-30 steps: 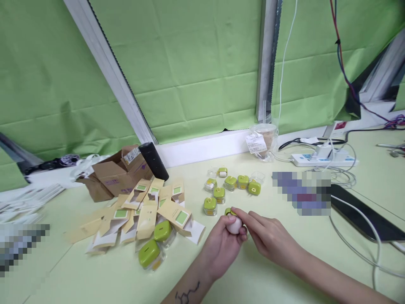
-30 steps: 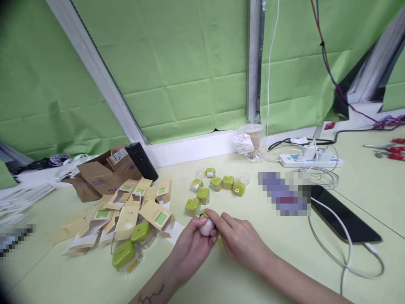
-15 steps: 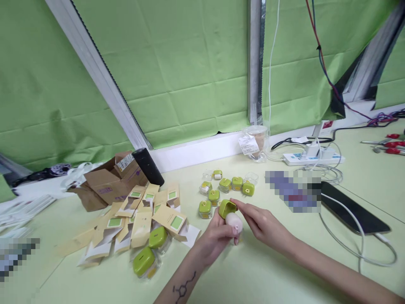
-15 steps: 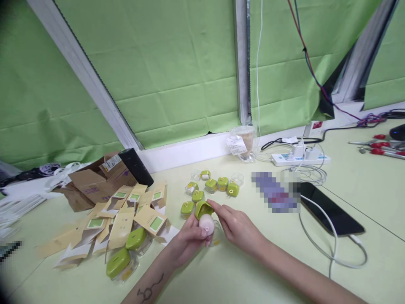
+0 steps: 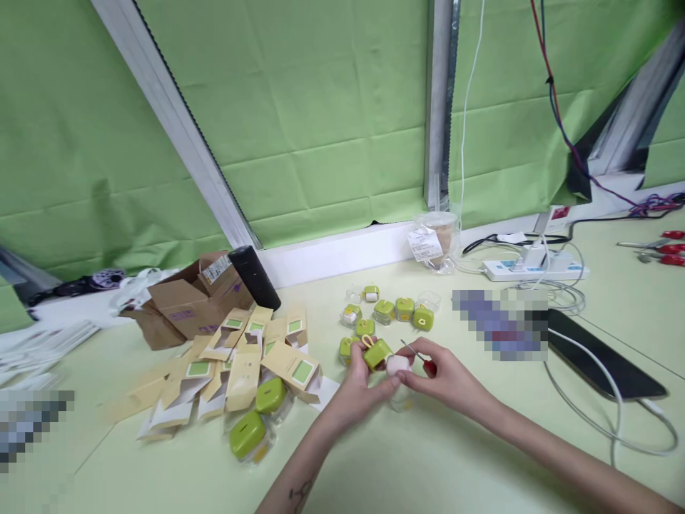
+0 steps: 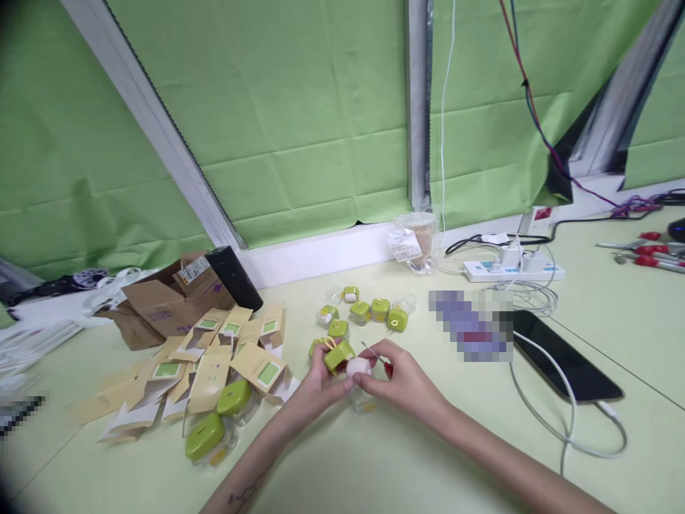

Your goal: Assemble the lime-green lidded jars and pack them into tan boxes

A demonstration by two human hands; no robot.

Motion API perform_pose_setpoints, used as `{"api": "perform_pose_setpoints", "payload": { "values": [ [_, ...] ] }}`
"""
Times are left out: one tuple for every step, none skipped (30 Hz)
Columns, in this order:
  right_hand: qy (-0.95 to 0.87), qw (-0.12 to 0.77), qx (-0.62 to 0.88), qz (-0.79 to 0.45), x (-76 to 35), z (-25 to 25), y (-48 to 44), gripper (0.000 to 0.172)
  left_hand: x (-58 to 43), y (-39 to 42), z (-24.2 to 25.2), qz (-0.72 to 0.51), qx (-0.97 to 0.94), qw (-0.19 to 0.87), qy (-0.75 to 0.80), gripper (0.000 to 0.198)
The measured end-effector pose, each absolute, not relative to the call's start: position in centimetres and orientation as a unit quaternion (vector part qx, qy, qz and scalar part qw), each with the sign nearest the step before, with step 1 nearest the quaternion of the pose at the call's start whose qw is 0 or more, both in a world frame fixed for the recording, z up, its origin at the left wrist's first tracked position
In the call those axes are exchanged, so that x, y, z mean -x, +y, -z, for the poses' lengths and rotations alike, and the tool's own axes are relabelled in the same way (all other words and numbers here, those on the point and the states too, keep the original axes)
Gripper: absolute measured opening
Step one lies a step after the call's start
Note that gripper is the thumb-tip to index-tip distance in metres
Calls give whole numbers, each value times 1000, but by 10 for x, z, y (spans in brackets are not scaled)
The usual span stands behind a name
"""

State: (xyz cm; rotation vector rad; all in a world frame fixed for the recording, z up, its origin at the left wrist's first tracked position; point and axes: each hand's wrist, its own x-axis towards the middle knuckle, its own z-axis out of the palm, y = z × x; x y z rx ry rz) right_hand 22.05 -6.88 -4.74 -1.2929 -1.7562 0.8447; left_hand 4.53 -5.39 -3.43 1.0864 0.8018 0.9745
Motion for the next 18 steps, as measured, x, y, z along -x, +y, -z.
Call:
{"api": "perform_pose_setpoints", "payload": {
  "values": [
    [-715, 377, 511, -292, -222, 48, -70, 20, -43, -50, 33, -452, -476, 657, 371, 45],
    [-738, 359, 512, -255, -223, 49, -71, 22, -41, -47, 31, -470, -475, 633, 390, 39],
    [-756, 338, 513, -226, -224, 50, -72, 24, -40, -44, 30, -485, -471, 618, 402, 34],
    [-769, 319, 514, -207, -225, 51, -73, 26, -40, -43, 29, -495, -455, 623, 400, 33],
    [-779, 304, 513, -194, -225, 52, -74, 28, -39, -42, 28, -496, -437, 643, 386, 33],
    [-787, 293, 511, -185, -226, 53, -74, 29, -40, -42, 27, -495, -416, 670, 366, 36],
    [-792, 286, 507, -182, -227, 53, -75, 30, -40, -42, 26, -495, -388, 698, 343, 38],
    [-795, 284, 503, -183, -227, 52, -75, 29, -41, -43, 26, -495, -355, 725, 320, 39],
    [-794, 290, 500, -189, -227, 50, -74, 27, -42, -44, 25, -493, -324, 749, 301, 38],
    [-788, 304, 498, -198, -228, 49, -74, 25, -44, -46, 25, -491, -299, 766, 287, 37],
    [-778, 324, 495, -210, -227, 47, -74, 22, -46, -48, 25, -490, -281, 778, 277, 36],
    [-765, 349, 493, -223, -227, 45, -74, 20, -48, -50, 25, -490, -272, 783, 270, 36],
    [-751, 375, 490, -236, -226, 44, -74, 19, -50, -52, 26, -493, -275, 781, 267, 37],
    [-736, 400, 486, -248, -224, 43, -74, 20, -53, -55, 27, -499, -288, 772, 268, 39],
    [-721, 422, 484, -259, -222, 42, -75, 21, -56, -59, 29, -507, -310, 756, 274, 43],
    [-706, 441, 483, -270, -220, 42, -76, 23, -59, -63, 31, -511, -338, 737, 285, 46],
    [-691, 457, 485, -281, -217, 42, -77, 24, -61, -67, 34, -510, -371, 717, 297, 48],
    [-675, 470, 486, -295, -215, 42, -78, 27, -64, -70, 37, -503, -403, 699, 309, 49]
  ]
}}
